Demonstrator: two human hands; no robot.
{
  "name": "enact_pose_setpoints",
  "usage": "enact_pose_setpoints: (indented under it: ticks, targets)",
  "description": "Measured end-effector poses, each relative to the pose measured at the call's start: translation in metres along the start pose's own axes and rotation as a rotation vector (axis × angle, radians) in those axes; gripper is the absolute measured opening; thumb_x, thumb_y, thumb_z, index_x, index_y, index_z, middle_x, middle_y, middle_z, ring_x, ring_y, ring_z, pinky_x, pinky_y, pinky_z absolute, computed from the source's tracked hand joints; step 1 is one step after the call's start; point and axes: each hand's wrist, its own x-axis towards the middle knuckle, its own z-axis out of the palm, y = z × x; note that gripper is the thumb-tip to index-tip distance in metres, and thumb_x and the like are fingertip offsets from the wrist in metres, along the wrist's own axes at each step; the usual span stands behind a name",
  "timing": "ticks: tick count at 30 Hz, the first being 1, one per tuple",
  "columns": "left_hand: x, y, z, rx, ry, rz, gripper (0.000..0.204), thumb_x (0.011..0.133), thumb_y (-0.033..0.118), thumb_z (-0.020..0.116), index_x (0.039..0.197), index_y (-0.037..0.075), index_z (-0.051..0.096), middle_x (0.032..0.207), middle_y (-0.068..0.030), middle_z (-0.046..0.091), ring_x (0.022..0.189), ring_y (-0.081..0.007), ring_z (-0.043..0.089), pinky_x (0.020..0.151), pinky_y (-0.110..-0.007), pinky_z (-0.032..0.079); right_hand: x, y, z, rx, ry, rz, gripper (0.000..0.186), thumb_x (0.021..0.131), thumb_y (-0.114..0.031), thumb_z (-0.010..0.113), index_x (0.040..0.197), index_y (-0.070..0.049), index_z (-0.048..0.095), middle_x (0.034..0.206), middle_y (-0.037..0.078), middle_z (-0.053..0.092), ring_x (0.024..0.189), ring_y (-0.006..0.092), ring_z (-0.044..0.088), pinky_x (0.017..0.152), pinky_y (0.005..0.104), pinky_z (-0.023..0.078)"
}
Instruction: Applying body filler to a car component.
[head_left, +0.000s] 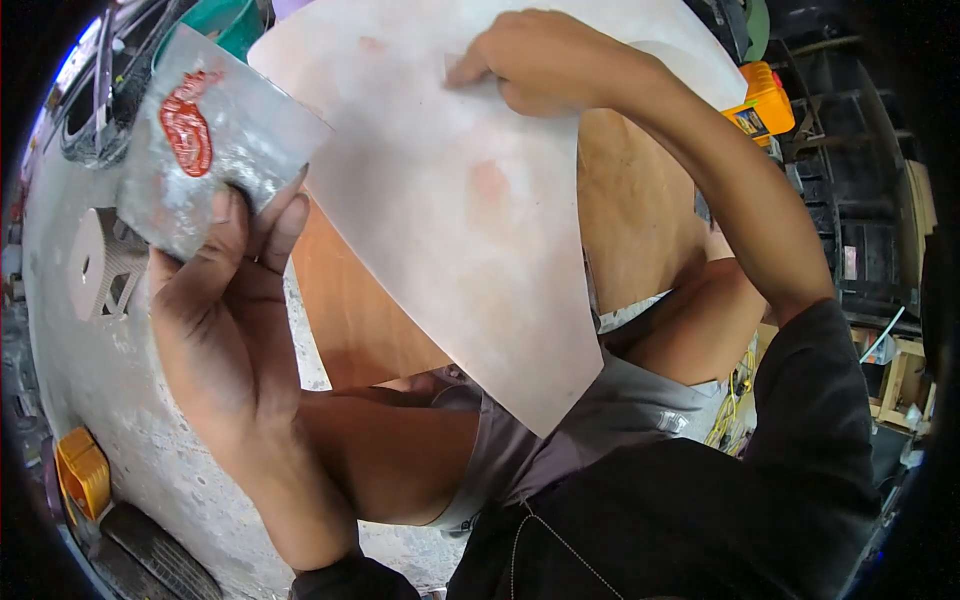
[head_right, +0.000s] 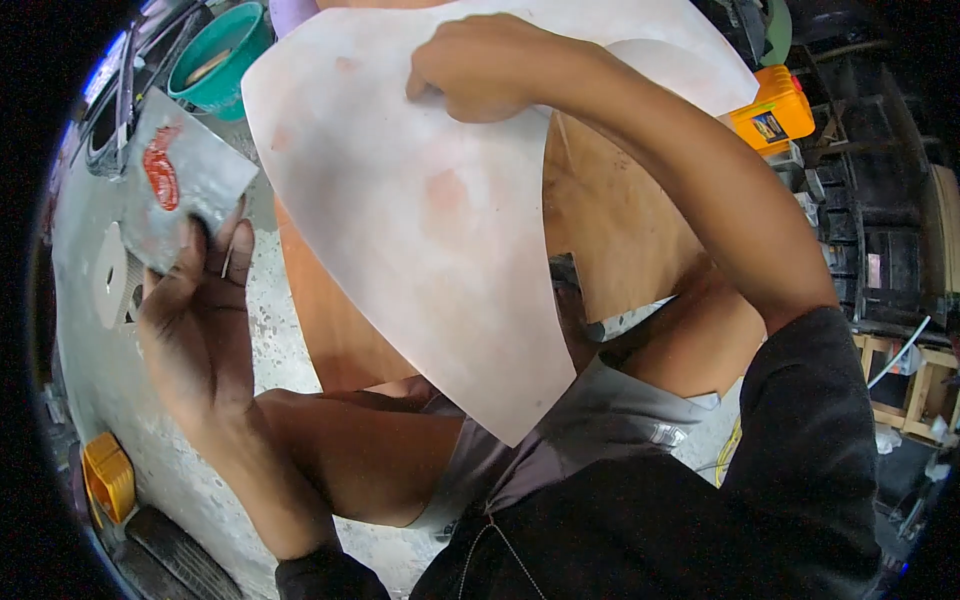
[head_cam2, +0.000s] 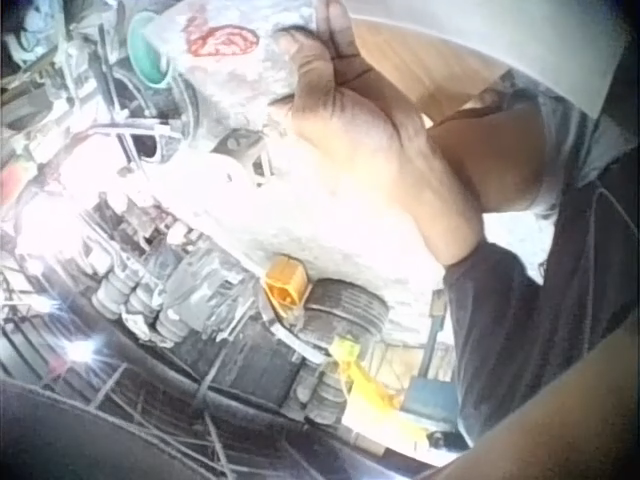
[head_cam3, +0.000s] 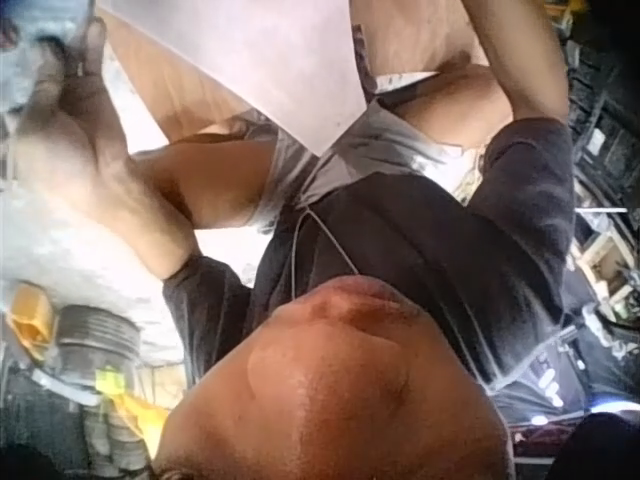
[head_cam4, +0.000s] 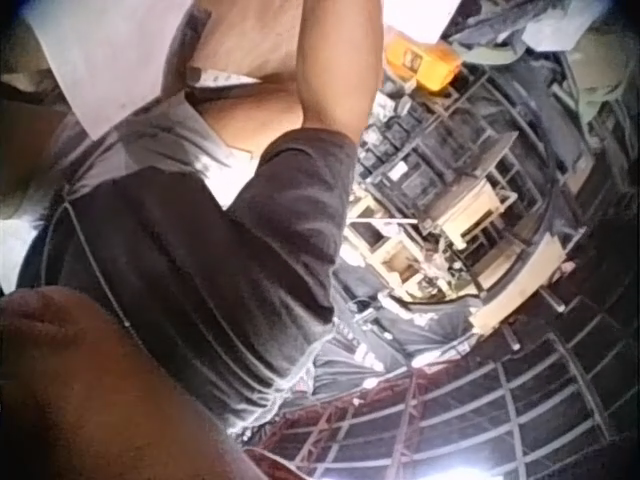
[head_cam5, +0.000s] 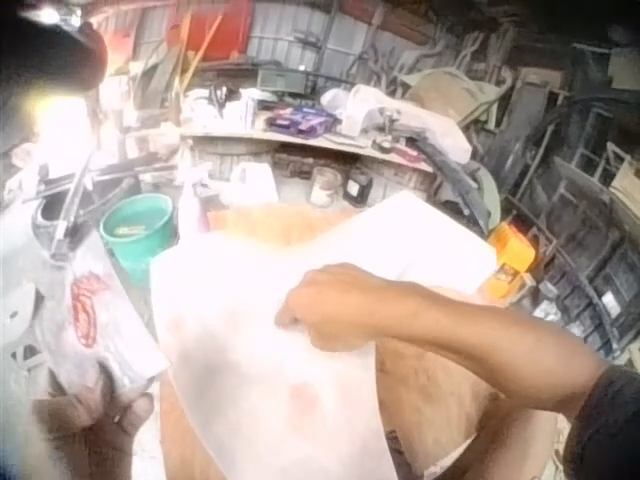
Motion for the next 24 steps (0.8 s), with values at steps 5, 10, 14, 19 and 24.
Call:
enact_pose_setpoints:
  ticks: [5, 10, 14, 19, 24]
  targets:
    - [-0.006, -0.003, 0.0, -0.116, 0.097, -0.103, 0.034, 0.091, -0.004, 0.055, 0.123, -0.007, 0.043, 0.11, -0.0169, 0.064, 0.1, -0.035, 0.068, 0.093, -0.047, 0.057, -0.04, 0.03, -0.001, 0.432, 0.051, -0.392, 0.052, 0.075, 0.011, 0.043, 0.117, -0.005, 0.07, 0.114, 0.016, 0.07, 0.109, 0.0319, 0.065, 0.096, 0.0366, 0.049]
    - [-0.011, -0.013, 0.006, -0.188, 0.072, -0.208, 0.035, 0.092, -0.004, 0.055, 0.125, -0.004, 0.045, 0.111, -0.0147, 0.065, 0.101, -0.0345, 0.068, 0.094, -0.046, 0.057, -0.096, -0.013, 0.009, 0.915, 0.486, -0.329, 0.043, 0.084, 0.009, 0.049, 0.121, -0.002, 0.066, 0.12, 0.015, 0.068, 0.116, 0.0302, 0.062, 0.102, 0.0367, 0.048]
    - [-0.019, -0.022, 0.005, -0.234, 0.004, -0.285, 0.035, 0.093, -0.002, 0.055, 0.127, -0.001, 0.046, 0.112, -0.0116, 0.064, 0.103, -0.0315, 0.067, 0.096, -0.044, 0.055, -0.097, -0.051, 0.032, 0.568, 0.852, -0.705, 0.03, 0.085, -0.008, 0.07, 0.114, 0.0, 0.068, 0.126, 0.025, 0.061, 0.119, 0.0395, 0.06, 0.098, 0.0472, 0.052]
    - [-0.023, -0.025, 0.014, -0.134, 0.086, -0.297, 0.034, 0.095, -0.002, 0.054, 0.128, 0.002, 0.046, 0.114, -0.0099, 0.062, 0.105, -0.0206, 0.063, 0.097, -0.038, 0.053, -0.079, -0.089, 0.069, 0.577, 1.055, -0.651, 0.04, 0.079, -0.012, 0.073, 0.118, -0.02, 0.071, 0.136, 0.008, 0.058, 0.126, 0.0363, 0.055, 0.101, 0.0475, 0.048]
    - [-0.017, -0.033, -0.014, -0.212, -0.068, -0.203, 0.045, 0.089, -0.004, 0.057, 0.132, -0.001, 0.045, 0.111, -0.0133, 0.066, 0.107, -0.0246, 0.064, 0.093, -0.042, 0.054, -0.05, -0.055, 0.087, 0.334, 1.024, -0.428, 0.056, 0.081, -0.003, 0.057, 0.129, -0.032, 0.064, 0.132, 0.0, 0.06, 0.127, 0.0239, 0.052, 0.099, 0.0438, 0.046]
